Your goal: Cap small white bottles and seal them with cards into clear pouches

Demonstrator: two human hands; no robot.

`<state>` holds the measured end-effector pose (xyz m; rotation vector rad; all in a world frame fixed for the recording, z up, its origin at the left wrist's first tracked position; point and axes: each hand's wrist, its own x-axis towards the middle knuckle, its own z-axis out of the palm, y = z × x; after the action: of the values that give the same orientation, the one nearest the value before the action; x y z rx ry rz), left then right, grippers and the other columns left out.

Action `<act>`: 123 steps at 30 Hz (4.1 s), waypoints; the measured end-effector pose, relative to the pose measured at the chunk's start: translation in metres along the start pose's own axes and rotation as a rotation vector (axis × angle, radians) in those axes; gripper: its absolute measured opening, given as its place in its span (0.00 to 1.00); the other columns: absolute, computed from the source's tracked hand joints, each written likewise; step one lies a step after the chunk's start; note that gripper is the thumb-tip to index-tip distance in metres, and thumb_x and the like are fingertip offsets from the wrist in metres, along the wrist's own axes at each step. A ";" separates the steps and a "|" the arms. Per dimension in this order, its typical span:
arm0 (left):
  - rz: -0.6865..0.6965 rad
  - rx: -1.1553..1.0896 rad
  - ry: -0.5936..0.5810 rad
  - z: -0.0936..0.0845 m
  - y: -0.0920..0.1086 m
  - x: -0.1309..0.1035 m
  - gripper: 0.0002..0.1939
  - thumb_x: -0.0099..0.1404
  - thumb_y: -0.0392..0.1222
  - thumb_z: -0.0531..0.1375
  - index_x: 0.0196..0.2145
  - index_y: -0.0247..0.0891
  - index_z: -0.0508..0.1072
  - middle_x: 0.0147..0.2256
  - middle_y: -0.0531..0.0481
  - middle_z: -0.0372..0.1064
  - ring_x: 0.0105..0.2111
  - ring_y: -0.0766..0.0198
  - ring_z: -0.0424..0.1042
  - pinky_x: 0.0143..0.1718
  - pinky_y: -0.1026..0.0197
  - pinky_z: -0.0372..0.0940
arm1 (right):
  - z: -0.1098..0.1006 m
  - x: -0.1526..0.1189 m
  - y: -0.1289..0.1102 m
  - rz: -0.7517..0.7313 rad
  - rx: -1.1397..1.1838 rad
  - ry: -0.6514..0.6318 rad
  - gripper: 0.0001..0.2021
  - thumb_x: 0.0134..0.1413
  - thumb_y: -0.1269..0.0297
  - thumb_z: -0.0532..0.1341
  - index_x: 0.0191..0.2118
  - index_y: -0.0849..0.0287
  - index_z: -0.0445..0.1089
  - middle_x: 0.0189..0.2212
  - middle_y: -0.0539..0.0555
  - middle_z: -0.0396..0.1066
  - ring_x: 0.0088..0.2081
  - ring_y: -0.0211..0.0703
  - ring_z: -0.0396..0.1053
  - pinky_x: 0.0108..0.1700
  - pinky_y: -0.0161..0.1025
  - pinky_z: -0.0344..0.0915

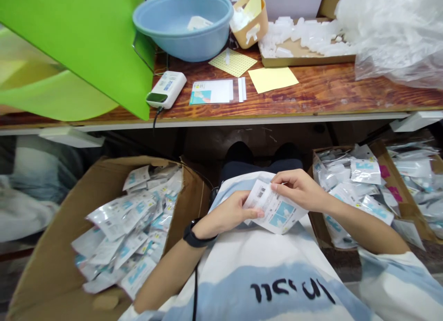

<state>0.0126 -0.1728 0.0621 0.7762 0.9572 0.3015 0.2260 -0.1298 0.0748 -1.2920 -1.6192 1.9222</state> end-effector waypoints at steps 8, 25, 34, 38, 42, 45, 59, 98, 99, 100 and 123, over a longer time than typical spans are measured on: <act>0.120 -0.011 0.178 0.004 -0.003 -0.005 0.22 0.54 0.49 0.69 0.44 0.36 0.77 0.41 0.45 0.77 0.39 0.58 0.73 0.40 0.60 0.68 | 0.005 0.007 0.004 -0.024 -0.044 -0.130 0.13 0.56 0.57 0.60 0.30 0.63 0.72 0.27 0.53 0.73 0.29 0.38 0.67 0.32 0.35 0.63; 0.202 -0.209 0.438 0.013 -0.011 0.002 0.17 0.56 0.53 0.67 0.28 0.34 0.77 0.26 0.51 0.72 0.28 0.66 0.66 0.30 0.64 0.60 | 0.014 0.008 0.004 -0.065 -0.193 -0.083 0.10 0.56 0.62 0.58 0.29 0.62 0.72 0.24 0.50 0.71 0.26 0.35 0.63 0.28 0.33 0.59; 0.100 -0.327 0.273 0.009 -0.002 0.009 0.15 0.55 0.50 0.68 0.30 0.33 0.76 0.28 0.51 0.70 0.27 0.67 0.66 0.29 0.65 0.59 | 0.006 0.011 0.003 -0.054 -0.123 -0.082 0.13 0.56 0.58 0.59 0.28 0.62 0.70 0.24 0.51 0.69 0.27 0.36 0.63 0.28 0.33 0.60; 0.220 -0.257 0.301 0.013 0.004 0.008 0.13 0.56 0.49 0.67 0.30 0.34 0.77 0.30 0.50 0.71 0.30 0.66 0.66 0.32 0.64 0.60 | 0.002 0.010 -0.004 -0.096 -0.147 -0.094 0.12 0.55 0.57 0.62 0.28 0.62 0.71 0.26 0.52 0.71 0.28 0.37 0.65 0.31 0.34 0.63; 0.337 -0.254 0.356 0.017 0.002 0.005 0.11 0.57 0.47 0.66 0.28 0.35 0.76 0.30 0.50 0.69 0.32 0.66 0.65 0.34 0.64 0.60 | 0.002 0.010 -0.010 -0.133 -0.186 -0.089 0.11 0.56 0.60 0.61 0.27 0.62 0.71 0.25 0.52 0.71 0.27 0.36 0.65 0.31 0.34 0.63; 0.363 -0.274 0.375 0.018 -0.002 0.004 0.11 0.59 0.46 0.65 0.29 0.35 0.76 0.31 0.50 0.69 0.32 0.66 0.65 0.34 0.64 0.60 | 0.003 0.012 -0.012 -0.154 -0.214 -0.096 0.11 0.57 0.62 0.59 0.28 0.62 0.71 0.25 0.51 0.71 0.26 0.35 0.64 0.30 0.33 0.61; 0.619 -0.113 0.672 0.012 0.011 0.004 0.06 0.59 0.41 0.66 0.27 0.38 0.80 0.31 0.49 0.74 0.33 0.64 0.70 0.36 0.63 0.65 | 0.006 0.000 -0.033 -0.620 -0.485 0.629 0.04 0.58 0.67 0.61 0.38 0.57 0.73 0.36 0.56 0.75 0.40 0.44 0.72 0.44 0.43 0.69; 1.126 0.334 0.700 0.036 0.063 -0.035 0.08 0.63 0.35 0.64 0.34 0.45 0.83 0.34 0.48 0.77 0.37 0.62 0.75 0.40 0.59 0.72 | 0.041 -0.019 -0.067 -0.929 -0.309 0.528 0.06 0.57 0.74 0.64 0.39 0.57 0.74 0.29 0.50 0.75 0.31 0.36 0.72 0.34 0.33 0.68; 1.117 0.339 0.690 0.036 0.063 -0.036 0.07 0.63 0.35 0.64 0.34 0.45 0.83 0.34 0.47 0.77 0.37 0.62 0.75 0.40 0.59 0.72 | 0.039 -0.020 -0.067 -0.919 -0.303 0.515 0.05 0.57 0.74 0.64 0.38 0.57 0.73 0.29 0.50 0.75 0.30 0.36 0.72 0.33 0.33 0.68; 1.109 0.342 0.685 0.037 0.063 -0.037 0.07 0.63 0.35 0.64 0.34 0.45 0.83 0.34 0.47 0.77 0.37 0.61 0.75 0.40 0.58 0.72 | 0.038 -0.020 -0.067 -0.906 -0.287 0.505 0.05 0.57 0.73 0.64 0.37 0.57 0.73 0.28 0.50 0.75 0.30 0.36 0.71 0.33 0.33 0.68; 0.995 0.275 0.701 0.034 0.053 -0.038 0.07 0.61 0.35 0.66 0.34 0.45 0.83 0.35 0.48 0.76 0.38 0.62 0.75 0.41 0.60 0.71 | 0.048 -0.006 -0.051 -0.911 -0.204 0.425 0.07 0.60 0.74 0.58 0.31 0.56 0.61 0.26 0.47 0.61 0.28 0.35 0.59 0.30 0.35 0.58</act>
<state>0.0242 -0.1722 0.1352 1.4202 1.2088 1.3974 0.1764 -0.1480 0.1211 -0.7227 -1.7486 0.8944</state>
